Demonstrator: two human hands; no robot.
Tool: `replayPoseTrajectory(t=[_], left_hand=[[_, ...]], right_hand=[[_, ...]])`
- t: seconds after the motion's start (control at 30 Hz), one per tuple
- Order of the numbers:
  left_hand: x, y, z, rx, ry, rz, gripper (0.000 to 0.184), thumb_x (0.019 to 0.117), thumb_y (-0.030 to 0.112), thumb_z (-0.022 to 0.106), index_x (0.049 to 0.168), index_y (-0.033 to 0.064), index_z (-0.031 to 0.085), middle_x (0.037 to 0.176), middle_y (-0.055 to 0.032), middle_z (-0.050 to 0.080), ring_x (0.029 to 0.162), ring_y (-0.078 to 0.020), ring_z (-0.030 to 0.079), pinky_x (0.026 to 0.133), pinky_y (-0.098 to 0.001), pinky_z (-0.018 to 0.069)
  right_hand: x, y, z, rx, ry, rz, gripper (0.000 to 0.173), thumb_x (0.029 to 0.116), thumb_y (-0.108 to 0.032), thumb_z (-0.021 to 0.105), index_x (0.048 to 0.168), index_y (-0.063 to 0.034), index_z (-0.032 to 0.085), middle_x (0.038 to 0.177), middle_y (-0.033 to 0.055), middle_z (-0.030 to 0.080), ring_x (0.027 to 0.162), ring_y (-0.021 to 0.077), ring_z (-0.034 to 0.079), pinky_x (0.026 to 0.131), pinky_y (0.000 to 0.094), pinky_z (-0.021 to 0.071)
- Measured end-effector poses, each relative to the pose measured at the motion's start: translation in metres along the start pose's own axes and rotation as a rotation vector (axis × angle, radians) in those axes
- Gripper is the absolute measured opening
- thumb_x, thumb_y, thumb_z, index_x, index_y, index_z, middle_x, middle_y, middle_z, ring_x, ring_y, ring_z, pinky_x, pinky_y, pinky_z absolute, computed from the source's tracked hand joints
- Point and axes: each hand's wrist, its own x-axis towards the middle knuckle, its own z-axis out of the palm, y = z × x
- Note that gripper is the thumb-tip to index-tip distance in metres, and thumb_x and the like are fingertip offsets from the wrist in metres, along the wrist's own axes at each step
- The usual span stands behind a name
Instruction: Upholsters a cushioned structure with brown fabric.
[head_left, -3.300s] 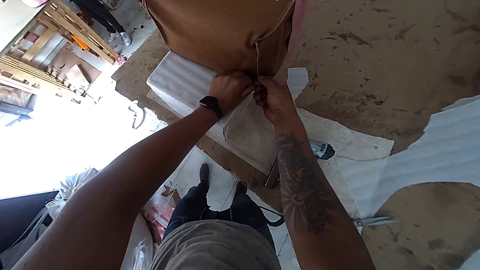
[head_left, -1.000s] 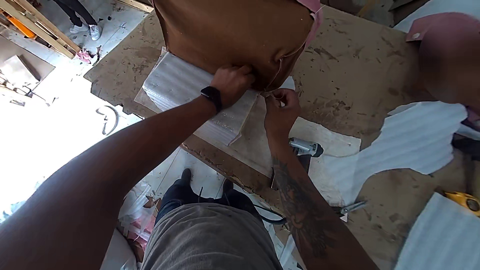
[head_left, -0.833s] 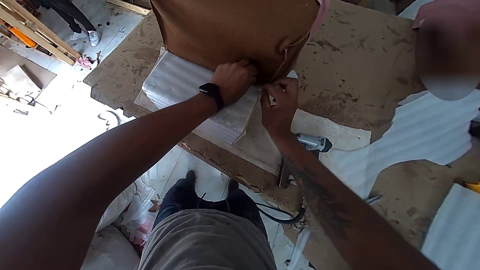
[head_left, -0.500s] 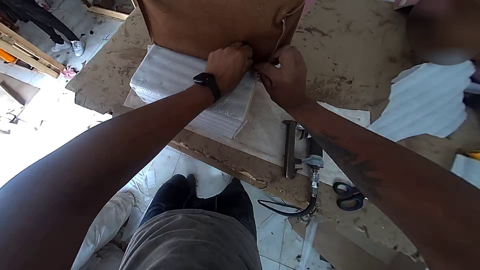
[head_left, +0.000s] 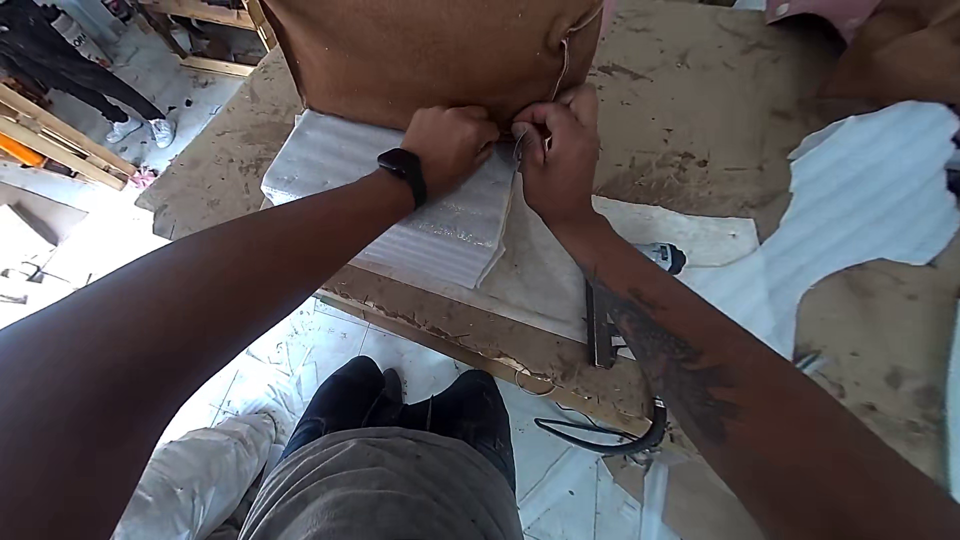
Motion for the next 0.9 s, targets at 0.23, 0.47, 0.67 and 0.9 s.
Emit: replayPoseTrajectory(t=[0.23, 0.47, 0.67, 0.9], left_hand=[[0.021, 0.005, -0.008, 0.168, -0.061, 0.087, 0.035, 0.1069, 0.036, 0.045, 0.108, 0.0129, 0.071, 0.107, -0.0126, 0.072, 0.094, -0.0375, 0.071, 0.071, -0.059, 0.054], [0.024, 0.004, -0.005, 0.179, -0.06, 0.106, 0.033, 0.1055, 0.031, 0.043, 0.108, 0.0115, 0.07, 0.106, -0.0127, 0.072, 0.093, -0.0375, 0.071, 0.07, -0.0584, 0.0532], [0.021, 0.004, 0.001, 0.143, -0.022, 0.067, 0.033, 0.1039, 0.036, 0.047, 0.107, 0.0135, 0.07, 0.107, -0.0101, 0.072, 0.095, -0.0348, 0.071, 0.071, -0.0573, 0.0538], [0.021, 0.004, 0.003, 0.142, 0.021, 0.16, 0.038, 0.1061, 0.041, 0.047, 0.107, 0.0116, 0.07, 0.109, -0.011, 0.07, 0.093, -0.0347, 0.07, 0.07, -0.056, 0.0539]], right_hand=[[0.007, -0.004, -0.017, 0.064, 0.047, 0.014, 0.029, 0.1048, -0.032, 0.059, 0.103, -0.0074, 0.075, 0.1, 0.0084, 0.058, 0.089, 0.0153, 0.058, 0.076, 0.0294, 0.0511], [-0.015, 0.03, -0.023, -0.224, -0.138, -0.327, 0.017, 0.1004, -0.017, 0.061, 0.11, -0.0144, 0.075, 0.107, 0.0149, 0.062, 0.104, 0.0323, 0.059, 0.089, 0.0475, 0.0502], [0.004, 0.047, -0.023, -0.345, -0.222, -0.469, 0.017, 0.1031, -0.025, 0.057, 0.108, -0.0147, 0.07, 0.11, 0.0176, 0.061, 0.106, 0.0398, 0.057, 0.085, 0.0549, 0.0457], [0.006, 0.047, -0.015, -0.2, -0.119, -0.419, 0.015, 0.0988, -0.023, 0.065, 0.098, -0.0088, 0.07, 0.102, 0.0131, 0.063, 0.103, 0.0306, 0.061, 0.087, 0.0428, 0.0516]])
